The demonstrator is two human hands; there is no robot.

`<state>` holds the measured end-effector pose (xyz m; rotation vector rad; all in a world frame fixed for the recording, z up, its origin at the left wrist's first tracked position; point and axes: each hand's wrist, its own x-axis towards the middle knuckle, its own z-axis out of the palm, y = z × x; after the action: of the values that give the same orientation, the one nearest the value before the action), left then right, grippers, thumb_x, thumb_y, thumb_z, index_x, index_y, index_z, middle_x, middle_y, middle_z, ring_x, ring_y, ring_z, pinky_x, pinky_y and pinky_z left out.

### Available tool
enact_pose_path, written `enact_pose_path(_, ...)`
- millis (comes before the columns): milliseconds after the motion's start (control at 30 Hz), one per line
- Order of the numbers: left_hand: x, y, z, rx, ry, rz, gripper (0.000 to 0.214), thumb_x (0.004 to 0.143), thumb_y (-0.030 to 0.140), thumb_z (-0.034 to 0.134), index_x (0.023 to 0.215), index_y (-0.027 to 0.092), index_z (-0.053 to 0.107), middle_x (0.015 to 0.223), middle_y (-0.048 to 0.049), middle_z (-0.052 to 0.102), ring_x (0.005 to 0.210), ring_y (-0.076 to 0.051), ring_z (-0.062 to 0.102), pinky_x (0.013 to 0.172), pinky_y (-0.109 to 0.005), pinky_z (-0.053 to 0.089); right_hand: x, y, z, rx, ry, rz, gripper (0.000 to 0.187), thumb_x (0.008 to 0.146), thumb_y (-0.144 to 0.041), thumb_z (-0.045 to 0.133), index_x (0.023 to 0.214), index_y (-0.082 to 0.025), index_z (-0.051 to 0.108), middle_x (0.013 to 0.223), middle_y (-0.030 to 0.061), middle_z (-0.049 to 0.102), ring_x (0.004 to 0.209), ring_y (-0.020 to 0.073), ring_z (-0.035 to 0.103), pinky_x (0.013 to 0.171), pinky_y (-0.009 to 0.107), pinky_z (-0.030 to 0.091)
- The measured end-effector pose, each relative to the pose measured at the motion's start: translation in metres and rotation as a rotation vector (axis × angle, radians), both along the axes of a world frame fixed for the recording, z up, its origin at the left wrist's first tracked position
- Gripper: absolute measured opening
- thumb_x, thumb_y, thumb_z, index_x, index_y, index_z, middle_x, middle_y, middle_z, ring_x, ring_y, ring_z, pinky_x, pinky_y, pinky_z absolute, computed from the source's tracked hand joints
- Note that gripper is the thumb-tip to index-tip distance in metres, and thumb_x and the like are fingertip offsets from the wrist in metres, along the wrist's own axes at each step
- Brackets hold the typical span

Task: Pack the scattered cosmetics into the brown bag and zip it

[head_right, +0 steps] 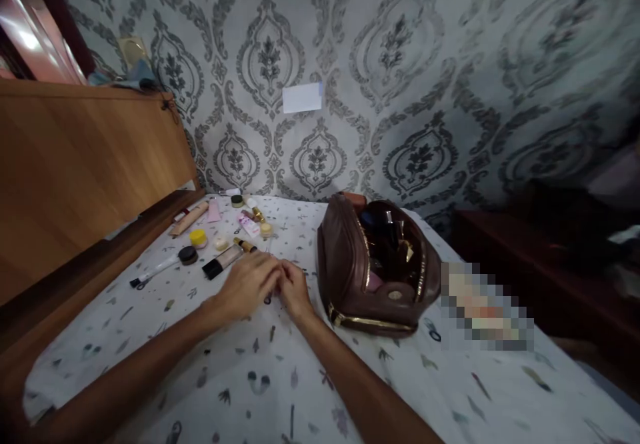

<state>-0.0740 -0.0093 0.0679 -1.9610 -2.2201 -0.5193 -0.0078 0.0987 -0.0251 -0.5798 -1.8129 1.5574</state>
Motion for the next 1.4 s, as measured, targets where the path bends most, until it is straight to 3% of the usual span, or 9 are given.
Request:
enact_pose_path(133, -0.064, -0.023, -0.02, -0.168, 0.081, 0.392, 0.034, 0.094, 0.031, 0.049, 0.124, 0.016, 0.052, 0.129, -0.0158, 0.055, 0.121, -0.031, 0.049, 0.098, -0.044, 0.04, -0.001, 0.001, -0.001, -0.037, 0.015, 0.024, 0.043, 0.082, -0.059, 0.053, 0.082, -0.017, 0.065, 0.07, 0.006, 0.067, 0.052, 0.0145, 0.057, 0.044, 0.024, 0.041)
enact_pose_path(300, -0.1, -0.039, -0.033, -0.304, -0.078, 0.52, 0.056, 0.091, 0.045, 0.05, 0.138, 0.016, 0.04, 0.134, -0.0159, 0.055, 0.124, -0.03, 0.05, 0.099, -0.04, 0.04, -0.003, -0.001, -0.005, 0.006, -0.046, 0.038, 0.036, 0.082, -0.053, 0.055, 0.082, -0.018, 0.064, 0.068, 0.0049, 0.066, 0.052, 0.0138, 0.056, 0.046, 0.024, 0.042)
enact_pose_path(533, -0.107, -0.041, -0.03, -0.303, -0.117, 0.505, 0.043, 0.091, 0.035, 0.05, 0.128, 0.014, 0.054, 0.132, -0.0158, 0.061, 0.122, -0.03, 0.056, 0.097, -0.038, 0.044, -0.024, 0.013, 0.0, 0.142, -0.264, 0.1, 0.019, 0.076, -0.029, 0.058, 0.092, -0.02, 0.063, 0.063, -0.0014, 0.061, 0.051, 0.0151, 0.058, 0.046, 0.024, 0.041)
enact_pose_path(733, -0.112, -0.045, -0.032, -0.287, -0.107, 0.473, 0.045, 0.092, 0.034, 0.049, 0.131, 0.012, 0.052, 0.132, -0.0171, 0.06, 0.121, -0.031, 0.057, 0.095, -0.04, 0.046, -0.067, 0.016, 0.015, 0.365, -0.35, -0.006, 0.03, 0.072, -0.018, 0.066, 0.102, -0.023, 0.065, 0.082, 0.0015, 0.065, 0.079, 0.0196, 0.062, 0.069, 0.028, 0.044)
enact_pose_path(867, -0.114, -0.047, -0.032, -0.28, -0.086, 0.464, 0.043, 0.092, 0.031, 0.05, 0.13, 0.012, 0.053, 0.128, -0.0172, 0.062, 0.118, -0.031, 0.058, 0.093, -0.041, 0.047, -0.086, 0.005, 0.007, 0.428, -0.319, -0.033, 0.034, 0.075, -0.015, 0.06, 0.108, -0.022, 0.063, 0.094, 0.0041, 0.068, 0.086, 0.0208, 0.063, 0.079, 0.032, 0.045)
enact_pose_path(1033, -0.117, -0.049, -0.035, -0.222, -0.129, 0.457, 0.045, 0.094, 0.029, 0.05, 0.136, 0.014, 0.047, 0.13, -0.0169, 0.062, 0.12, -0.031, 0.057, 0.094, -0.041, 0.045, -0.084, 0.002, -0.008, 0.397, -0.219, -0.019, 0.036, 0.084, -0.019, 0.047, 0.118, -0.017, 0.057, 0.104, 0.009, 0.068, 0.091, 0.021, 0.065, 0.081, 0.035, 0.052)
enact_pose_path(1167, -0.123, -0.049, -0.042, -0.103, -0.227, 0.404, 0.043, 0.09, 0.026, 0.056, 0.132, 0.017, 0.051, 0.129, -0.014, 0.062, 0.119, -0.031, 0.057, 0.095, -0.041, 0.045, -0.078, 0.001, -0.008, 0.411, -0.148, 0.046, 0.039, 0.083, -0.022, 0.051, 0.121, -0.018, 0.057, 0.109, 0.0089, 0.066, 0.093, 0.0216, 0.064, 0.082, 0.036, 0.054)
enact_pose_path(1300, -0.13, -0.044, -0.05, 0.059, -0.357, 0.265, 0.031, 0.082, 0.024, 0.063, 0.113, 0.022, 0.062, 0.115, -0.0074, 0.067, 0.107, -0.027, 0.062, 0.091, -0.037, 0.046, -0.073, -0.005, -0.002, 0.588, -0.09, 0.139, 0.056, 0.081, -0.015, 0.054, 0.136, -0.026, 0.051, 0.126, 0.0076, 0.059, 0.101, 0.0221, 0.061, 0.087, 0.039, 0.053)
enact_pose_path(1400, -0.133, -0.041, -0.051, 0.153, -0.453, 0.148, 0.028, 0.077, 0.022, 0.066, 0.104, 0.021, 0.064, 0.105, -0.0056, 0.069, 0.1, -0.027, 0.062, 0.088, -0.036, 0.046, -0.071, -0.009, 0.002, 0.708, -0.148, 0.152, 0.057, 0.083, -0.013, 0.056, 0.137, -0.028, 0.051, 0.128, 0.0068, 0.057, 0.112, 0.0241, 0.057, 0.095, 0.041, 0.049)
